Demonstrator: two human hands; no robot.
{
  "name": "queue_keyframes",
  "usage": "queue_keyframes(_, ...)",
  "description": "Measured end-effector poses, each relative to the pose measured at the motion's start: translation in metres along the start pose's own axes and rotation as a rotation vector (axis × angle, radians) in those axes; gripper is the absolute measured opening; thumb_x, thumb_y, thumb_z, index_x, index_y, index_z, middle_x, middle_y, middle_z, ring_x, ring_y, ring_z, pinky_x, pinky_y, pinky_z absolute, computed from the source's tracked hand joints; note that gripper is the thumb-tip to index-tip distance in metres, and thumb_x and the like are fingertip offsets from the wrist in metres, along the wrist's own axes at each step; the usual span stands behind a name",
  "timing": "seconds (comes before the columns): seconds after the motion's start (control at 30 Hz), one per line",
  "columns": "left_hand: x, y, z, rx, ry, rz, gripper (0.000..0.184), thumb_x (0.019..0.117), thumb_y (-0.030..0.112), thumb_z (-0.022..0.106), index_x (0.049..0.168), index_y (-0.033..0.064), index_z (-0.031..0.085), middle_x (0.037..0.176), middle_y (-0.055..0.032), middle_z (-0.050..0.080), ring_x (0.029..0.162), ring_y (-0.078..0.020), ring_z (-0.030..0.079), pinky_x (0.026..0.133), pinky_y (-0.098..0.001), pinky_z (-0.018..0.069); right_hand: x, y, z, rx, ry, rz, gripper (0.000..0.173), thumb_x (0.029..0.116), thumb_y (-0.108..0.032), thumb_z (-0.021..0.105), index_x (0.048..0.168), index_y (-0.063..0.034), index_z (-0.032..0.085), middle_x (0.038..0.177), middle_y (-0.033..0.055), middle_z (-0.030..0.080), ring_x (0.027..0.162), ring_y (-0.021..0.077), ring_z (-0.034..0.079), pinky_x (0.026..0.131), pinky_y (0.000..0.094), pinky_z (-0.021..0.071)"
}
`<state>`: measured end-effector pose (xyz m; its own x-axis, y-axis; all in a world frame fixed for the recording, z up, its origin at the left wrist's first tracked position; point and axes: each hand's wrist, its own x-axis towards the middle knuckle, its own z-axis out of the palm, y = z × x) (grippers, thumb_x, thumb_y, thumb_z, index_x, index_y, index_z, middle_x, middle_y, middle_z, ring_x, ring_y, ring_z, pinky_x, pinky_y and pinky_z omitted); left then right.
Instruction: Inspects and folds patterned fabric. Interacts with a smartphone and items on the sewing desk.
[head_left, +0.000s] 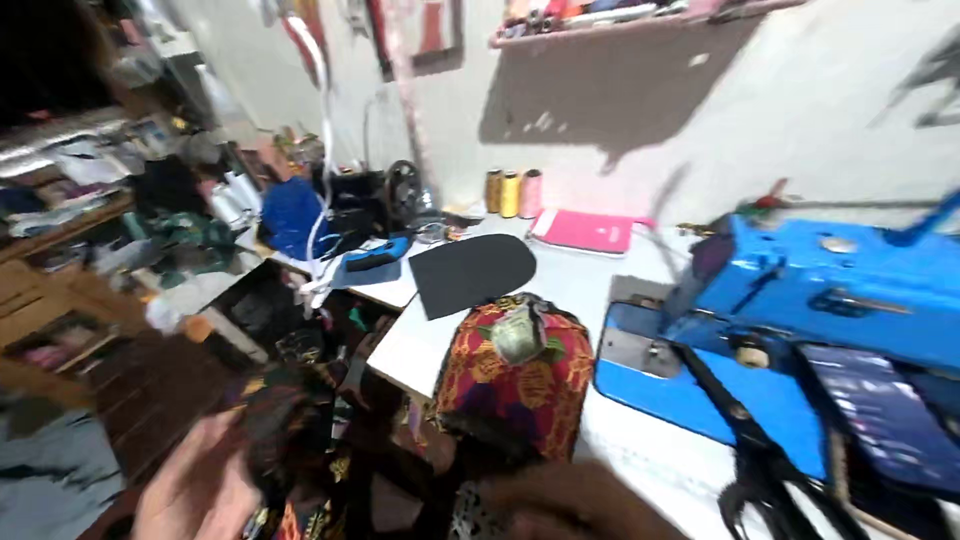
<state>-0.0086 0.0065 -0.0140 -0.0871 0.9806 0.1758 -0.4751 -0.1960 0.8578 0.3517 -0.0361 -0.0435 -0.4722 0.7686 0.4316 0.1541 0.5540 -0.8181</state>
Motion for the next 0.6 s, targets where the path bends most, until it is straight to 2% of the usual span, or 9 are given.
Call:
queue_keyframes(0.07,0.003,-0.007,-0.024,-0.096,-0.136,0.098,0.030,0.0999,0.041,0.060,0.112,0.0185,0.076,0.110,-0.0008,0.075,0.106,-0.0114,0.071,0.093,-0.0336,0.0587,0.018,0.025,-0.034,-0.307,0.276,0.117,0.033,0.1044,-0.029,0.056,0.118,-0.0050,0.073,0.104,0.0059,0.076,0.090,0.0123,0.073,0.081,0.0330,0.0613)
queue_keyframes(0.1,0.002,-0.010,-0.015,-0.133,-0.106,0.073,0.031,0.0984,0.044,0.062,0.113,0.0190,0.075,0.109,-0.0010,0.075,0.104,-0.0118,0.071,0.091,-0.0337,0.0596,0.030,0.040,-0.052,-0.408,0.326,0.230,0.037,0.1038,-0.030,0.057,0.125,-0.0035,0.070,0.112,0.0111,0.074,0.099,0.0201,0.073,0.088,0.0401,0.0595)
queue_keyframes(0.17,-0.003,-0.016,0.029,-0.085,0.017,-0.087,0.035,0.0888,0.058,0.068,0.101,0.0262,0.075,0.095,0.0038,0.076,0.089,-0.0080,0.073,0.075,-0.0296,0.0618,0.052,0.075,-0.088,-0.476,0.303,0.498,0.056,0.1025,-0.036,0.060,0.143,0.0017,0.056,0.137,0.0269,0.060,0.127,0.0429,0.059,0.108,0.0604,0.0435)
queue_keyframes(0.2,-0.003,-0.018,0.041,-0.077,-0.003,-0.116,0.037,0.0869,0.060,0.069,0.102,0.0259,0.074,0.097,0.0035,0.076,0.091,-0.0082,0.074,0.077,-0.0305,0.0622,0.057,0.095,-0.103,-0.464,0.279,0.606,0.066,0.1011,-0.040,0.061,0.149,0.0034,0.047,0.145,0.0318,0.052,0.134,0.0491,0.050,0.112,0.0655,0.0366)
queue_keyframes(0.23,-0.001,-0.018,0.043,-0.119,-0.087,-0.090,0.039,0.0891,0.054,0.069,0.110,0.0217,0.075,0.107,0.0002,0.076,0.101,-0.0111,0.073,0.087,-0.0339,0.0616,0.060,0.113,-0.113,-0.447,0.267,0.685,0.075,0.0990,-0.042,0.064,0.153,0.0041,0.040,0.147,0.0353,0.047,0.135,0.0535,0.046,0.112,0.0693,0.0342)
queue_keyframes(0.3,0.011,-0.014,0.039,-0.214,-0.127,0.072,0.028,0.0938,0.035,0.069,0.109,0.0128,0.074,0.108,-0.0058,0.075,0.104,-0.0153,0.072,0.090,-0.0364,0.0611,0.060,0.136,-0.119,-0.404,0.239,0.812,0.086,0.0949,-0.043,0.071,0.158,0.0004,0.032,0.144,0.0361,0.049,0.133,0.0552,0.047,0.109,0.0705,0.0353)
queue_keyframes(0.37,0.021,-0.003,0.036,-0.175,-0.041,0.131,0.018,0.0978,0.022,0.059,0.101,0.0113,0.073,0.099,-0.0060,0.076,0.094,-0.0138,0.074,0.082,-0.0322,0.0627,0.060,0.145,-0.117,-0.377,0.267,0.832,0.096,0.0890,-0.038,0.079,0.160,-0.0003,0.027,0.135,0.0391,0.054,0.127,0.0585,0.050,0.105,0.0733,0.0368)
queue_keyframes(0.47,0.031,0.008,0.031,-0.177,-0.008,-0.043,0.023,0.0991,0.019,0.051,0.097,0.0072,0.072,0.093,-0.0095,0.075,0.086,-0.0159,0.074,0.075,-0.0330,0.0637,0.066,0.146,-0.112,-0.302,0.340,0.819,0.108,0.0816,-0.022,0.087,0.162,-0.0014,0.018,0.133,0.0399,0.055,0.118,0.0563,0.056,0.100,0.0720,0.0424)
queue_keyframes(0.6,0.041,0.024,0.026,-0.245,-0.139,-0.163,0.031,0.1005,0.017,0.046,0.101,0.0008,0.072,0.095,-0.0154,0.076,0.082,-0.0192,0.076,0.073,-0.0314,0.0636,0.074,0.147,-0.105,-0.107,0.375,0.859,0.112,0.0770,-0.007,0.088,0.161,0.0008,0.014,0.143,0.0366,0.048,0.125,0.0499,0.054,0.103,0.0651,0.0444)
